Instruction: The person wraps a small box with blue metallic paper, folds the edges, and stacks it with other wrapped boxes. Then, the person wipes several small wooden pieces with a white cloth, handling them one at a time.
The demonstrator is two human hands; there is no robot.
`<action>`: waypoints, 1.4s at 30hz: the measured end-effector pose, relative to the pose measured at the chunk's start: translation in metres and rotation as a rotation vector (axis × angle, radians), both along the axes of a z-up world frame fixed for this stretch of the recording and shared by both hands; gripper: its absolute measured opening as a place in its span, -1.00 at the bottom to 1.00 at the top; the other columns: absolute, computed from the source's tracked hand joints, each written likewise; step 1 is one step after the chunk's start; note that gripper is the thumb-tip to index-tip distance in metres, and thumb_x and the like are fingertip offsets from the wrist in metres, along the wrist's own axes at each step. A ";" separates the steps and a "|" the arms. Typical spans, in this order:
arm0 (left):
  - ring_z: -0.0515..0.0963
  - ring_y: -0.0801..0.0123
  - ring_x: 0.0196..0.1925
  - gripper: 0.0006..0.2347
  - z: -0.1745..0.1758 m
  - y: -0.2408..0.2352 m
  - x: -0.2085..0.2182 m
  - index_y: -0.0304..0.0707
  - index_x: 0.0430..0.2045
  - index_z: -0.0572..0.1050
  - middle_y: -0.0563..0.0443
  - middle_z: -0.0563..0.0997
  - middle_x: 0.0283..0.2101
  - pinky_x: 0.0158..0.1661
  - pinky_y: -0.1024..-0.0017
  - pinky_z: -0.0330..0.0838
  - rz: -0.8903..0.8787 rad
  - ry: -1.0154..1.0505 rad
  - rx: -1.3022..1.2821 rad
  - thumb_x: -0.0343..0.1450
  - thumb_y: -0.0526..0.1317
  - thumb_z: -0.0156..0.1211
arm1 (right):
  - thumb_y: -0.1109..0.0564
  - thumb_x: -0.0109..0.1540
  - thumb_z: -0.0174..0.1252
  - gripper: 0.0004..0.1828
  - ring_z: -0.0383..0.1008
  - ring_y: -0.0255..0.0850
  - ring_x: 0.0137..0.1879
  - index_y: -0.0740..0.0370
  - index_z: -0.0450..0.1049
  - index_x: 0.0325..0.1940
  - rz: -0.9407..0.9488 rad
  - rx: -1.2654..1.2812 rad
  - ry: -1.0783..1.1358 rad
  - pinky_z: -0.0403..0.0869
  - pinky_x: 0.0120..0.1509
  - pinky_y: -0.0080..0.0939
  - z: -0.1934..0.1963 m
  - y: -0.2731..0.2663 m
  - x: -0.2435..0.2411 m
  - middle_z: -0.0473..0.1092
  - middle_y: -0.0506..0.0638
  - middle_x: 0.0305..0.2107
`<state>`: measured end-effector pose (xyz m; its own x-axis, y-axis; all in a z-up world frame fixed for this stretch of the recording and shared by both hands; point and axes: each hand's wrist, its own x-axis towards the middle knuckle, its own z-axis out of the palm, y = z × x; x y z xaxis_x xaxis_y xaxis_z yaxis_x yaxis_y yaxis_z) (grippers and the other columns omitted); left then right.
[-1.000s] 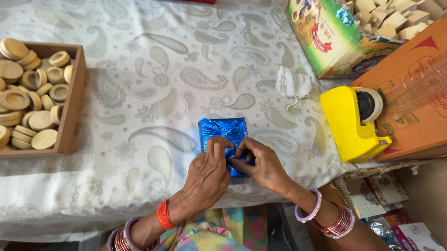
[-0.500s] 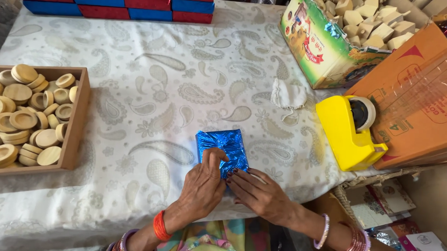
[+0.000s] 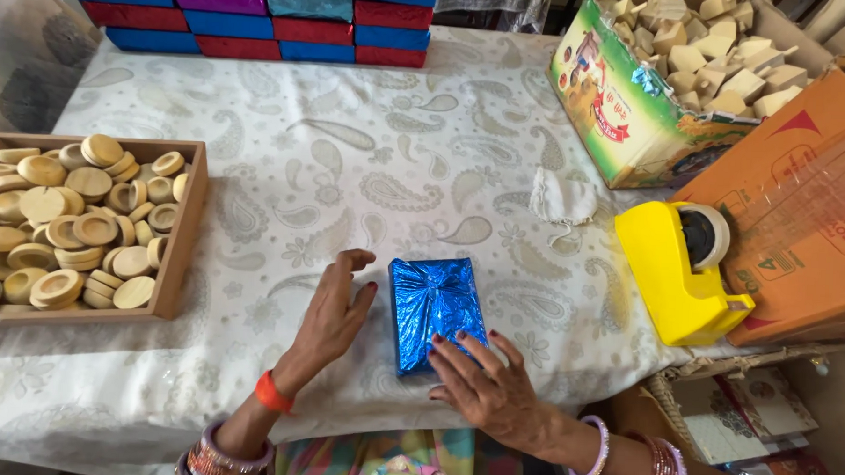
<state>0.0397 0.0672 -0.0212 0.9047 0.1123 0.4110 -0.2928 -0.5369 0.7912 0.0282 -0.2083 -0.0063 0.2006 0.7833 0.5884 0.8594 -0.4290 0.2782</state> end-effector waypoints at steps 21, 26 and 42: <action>0.67 -0.03 -0.03 -0.35 0.027 0.012 0.065 -0.36 0.37 -0.08 -0.38 0.58 -0.14 0.00 0.11 0.50 -0.088 0.042 -0.251 0.31 -0.51 -0.10 | -0.05 0.33 0.13 -0.45 0.48 -0.30 0.02 0.12 0.24 0.37 -0.036 0.700 1.106 0.47 0.15 -0.20 0.017 -0.002 0.126 0.47 -0.07 -0.02; 0.62 -0.06 -0.06 -0.35 0.008 0.010 0.086 -0.38 0.36 -0.08 -0.38 0.58 -0.14 0.01 0.13 0.46 -0.050 -0.008 -0.130 0.31 -0.50 -0.05 | -0.02 0.40 0.01 -0.53 0.45 -0.31 -0.01 0.17 0.27 0.36 0.036 0.858 1.634 0.47 0.11 -0.20 -0.025 -0.003 0.179 0.46 -0.01 -0.09; 0.64 -0.10 -0.25 -0.65 -0.031 0.024 0.133 -0.30 0.21 0.17 -0.26 0.61 -0.37 -0.19 0.06 0.44 0.008 0.149 -0.057 0.53 -0.25 -0.02 | -0.19 0.21 0.18 -0.07 0.00 0.17 0.51 0.25 0.01 0.52 -0.055 -0.052 0.488 -0.04 0.51 0.16 0.009 0.028 0.148 -0.02 0.33 0.44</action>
